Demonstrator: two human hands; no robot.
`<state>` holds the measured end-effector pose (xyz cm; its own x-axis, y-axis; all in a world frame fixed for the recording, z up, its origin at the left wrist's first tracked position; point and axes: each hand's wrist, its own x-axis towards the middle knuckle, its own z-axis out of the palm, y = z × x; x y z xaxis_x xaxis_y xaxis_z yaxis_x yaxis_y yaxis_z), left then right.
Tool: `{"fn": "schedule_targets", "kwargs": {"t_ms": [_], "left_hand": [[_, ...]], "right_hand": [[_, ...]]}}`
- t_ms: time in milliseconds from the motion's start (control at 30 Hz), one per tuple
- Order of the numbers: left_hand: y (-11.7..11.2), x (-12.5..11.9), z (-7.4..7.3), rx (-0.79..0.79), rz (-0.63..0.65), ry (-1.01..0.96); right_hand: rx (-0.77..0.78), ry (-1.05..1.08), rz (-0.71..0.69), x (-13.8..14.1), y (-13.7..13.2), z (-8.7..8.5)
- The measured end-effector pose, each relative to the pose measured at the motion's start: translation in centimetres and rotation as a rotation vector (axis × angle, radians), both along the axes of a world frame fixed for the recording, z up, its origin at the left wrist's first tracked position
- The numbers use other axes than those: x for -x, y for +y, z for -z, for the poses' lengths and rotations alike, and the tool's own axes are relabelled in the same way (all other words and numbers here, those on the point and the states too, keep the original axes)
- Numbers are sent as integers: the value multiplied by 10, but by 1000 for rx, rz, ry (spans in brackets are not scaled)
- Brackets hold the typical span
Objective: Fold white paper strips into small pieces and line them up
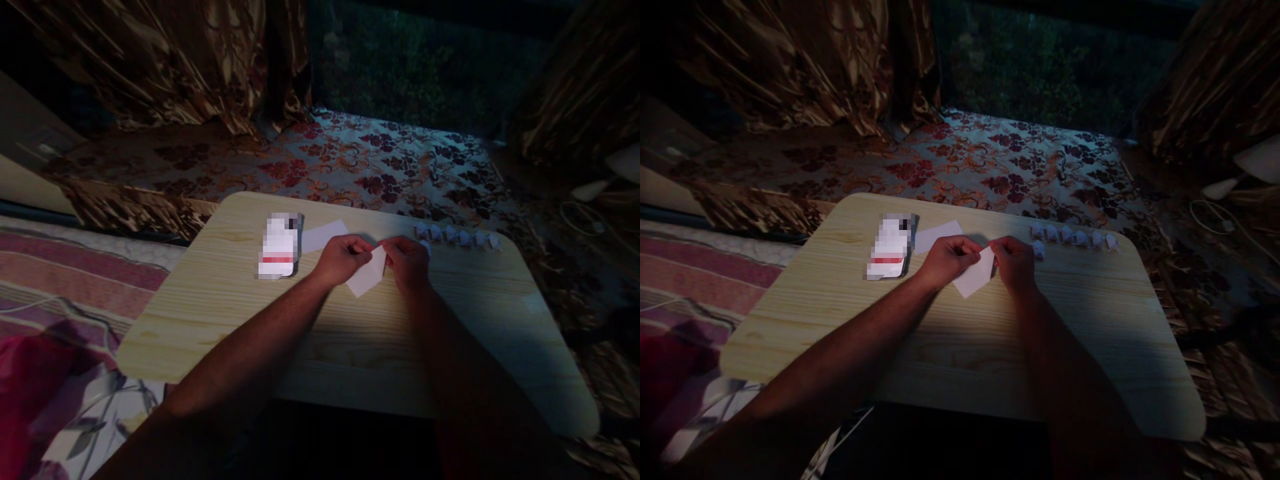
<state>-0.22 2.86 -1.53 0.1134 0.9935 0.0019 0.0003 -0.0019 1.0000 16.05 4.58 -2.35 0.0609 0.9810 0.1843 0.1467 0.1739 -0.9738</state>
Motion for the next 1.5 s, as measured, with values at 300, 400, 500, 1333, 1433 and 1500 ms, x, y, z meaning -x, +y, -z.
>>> {"fn": "schedule_targets", "kwargs": {"t_ms": [300, 400, 500, 1333, 1433, 1500], "left_hand": [[-2, 0, -1, 25, 1, 2], [-1, -2, 0, 19, -60, -52], [-1, -4, -1, 24, -119, -57], [0, 1, -5, 39, -90, -246], [1, 1, -6, 76, -99, -247], [2, 1, -6, 83, -100, -253]], "right_hand": [[-7, 60, -36, -1, -6, -3], [33, 85, -161, -3, -8, -6], [62, 43, -231, -3, -8, -7], [14, 121, -345, -9, -3, -3], [30, 105, -331, -10, -4, -4], [41, 106, -333, -10, -4, -4]]}}
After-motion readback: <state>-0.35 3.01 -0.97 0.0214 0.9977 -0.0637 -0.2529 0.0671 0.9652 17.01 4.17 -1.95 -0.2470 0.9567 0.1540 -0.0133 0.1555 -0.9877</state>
